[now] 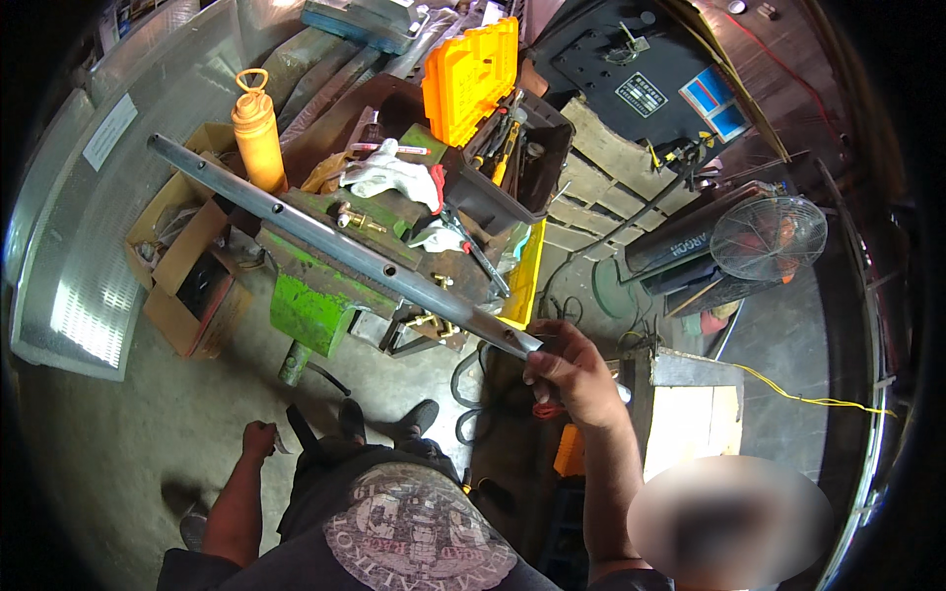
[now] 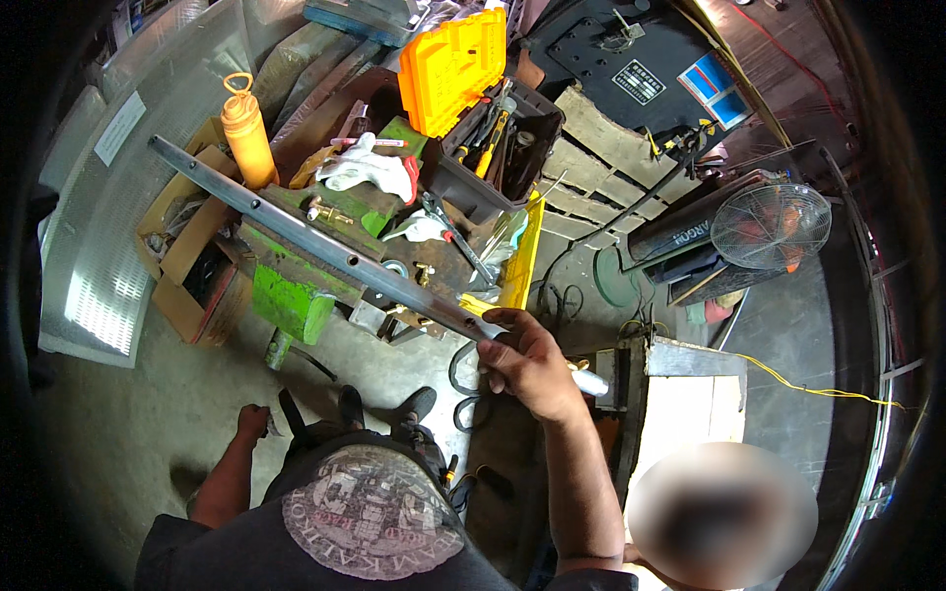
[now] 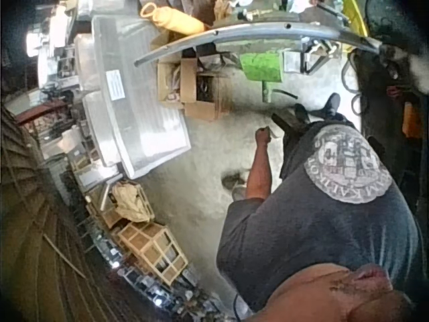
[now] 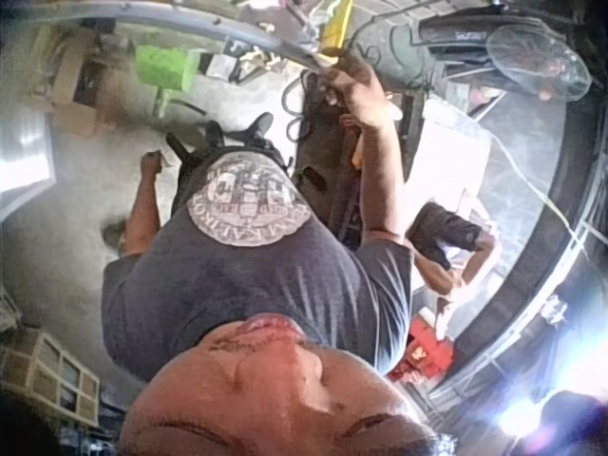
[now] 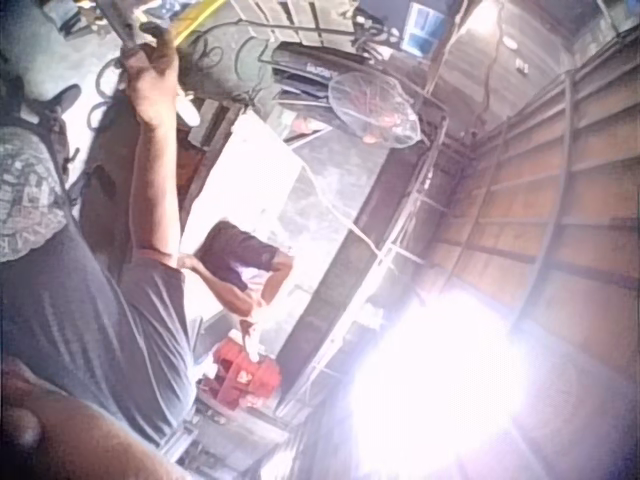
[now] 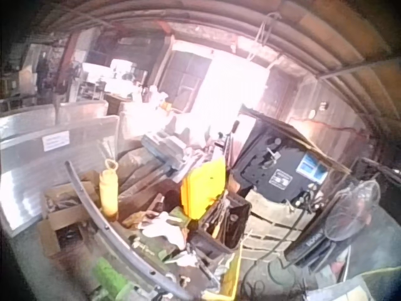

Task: The person wraps white tape around a brass fitting and screws it into a metal pipe. They then use a screwdriver to tighten a screw on the pipe and continue attaching fittings.

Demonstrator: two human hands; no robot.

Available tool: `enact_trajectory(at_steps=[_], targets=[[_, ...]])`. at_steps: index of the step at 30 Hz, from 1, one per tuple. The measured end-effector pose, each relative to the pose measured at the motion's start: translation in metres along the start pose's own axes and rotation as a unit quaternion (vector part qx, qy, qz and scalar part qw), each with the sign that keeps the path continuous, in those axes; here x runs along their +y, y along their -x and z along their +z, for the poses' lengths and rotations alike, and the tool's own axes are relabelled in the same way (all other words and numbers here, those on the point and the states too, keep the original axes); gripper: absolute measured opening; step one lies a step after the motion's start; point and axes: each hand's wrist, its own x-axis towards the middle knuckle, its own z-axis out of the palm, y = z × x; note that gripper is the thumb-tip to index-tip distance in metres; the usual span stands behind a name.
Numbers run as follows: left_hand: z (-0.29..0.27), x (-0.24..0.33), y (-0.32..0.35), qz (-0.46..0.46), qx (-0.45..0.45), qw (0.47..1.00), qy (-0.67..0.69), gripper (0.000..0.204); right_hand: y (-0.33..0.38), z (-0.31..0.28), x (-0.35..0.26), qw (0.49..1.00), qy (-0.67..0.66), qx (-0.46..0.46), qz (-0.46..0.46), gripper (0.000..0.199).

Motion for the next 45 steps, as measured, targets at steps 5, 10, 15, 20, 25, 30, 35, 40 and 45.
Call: enact_trajectory(at_steps=[5, 10, 15, 20, 25, 30, 35, 40, 45], targets=[[-0.005, 0.007, 0.002, 0.014, 0.006, 1.000, -0.017, 0.035, 0.007, 0.017, 0.018, 0.920, 0.369, 0.058, -0.116, 0.053], [-0.005, 0.018, -0.006, 0.009, -0.006, 1.000, 0.015, 0.035, 0.000, 0.016, 0.035, 0.801, 0.544, 0.128, -0.213, 0.056], [-0.003, 0.020, -0.012, 0.002, -0.009, 1.000, 0.027, 0.034, 0.000, 0.013, 0.034, 0.742, 0.614, 0.101, -0.249, 0.058], [-0.002, 0.014, -0.014, 0.012, -0.005, 1.000, 0.009, 0.034, -0.002, 0.015, 0.037, 0.748, 0.599, 0.110, -0.265, 0.053], [-0.001, 0.011, -0.013, -0.002, 0.001, 1.000, 0.016, 0.034, -0.005, 0.018, 0.041, 0.738, 0.594, 0.120, -0.299, 0.048], [-0.002, 0.013, -0.010, -0.003, 0.016, 1.000, 0.009, 0.033, -0.003, 0.027, 0.025, 0.862, 0.462, 0.118, -0.172, 0.047], [-0.001, -0.007, -0.023, -0.005, 0.007, 1.000, 0.013, 0.033, -0.019, 0.071, 0.007, 0.873, 0.405, 0.053, -0.265, 0.046], [-0.005, 0.004, -0.013, -0.006, 0.020, 1.000, 0.020, 0.036, -0.068, 0.118, -0.001, 0.851, 0.452, 0.013, -0.266, 0.051], [-0.012, -0.007, 0.003, -0.014, 0.019, 0.999, 0.036, 0.036, -0.084, 0.128, 0.010, 0.797, 0.537, 0.041, -0.273, 0.048]])
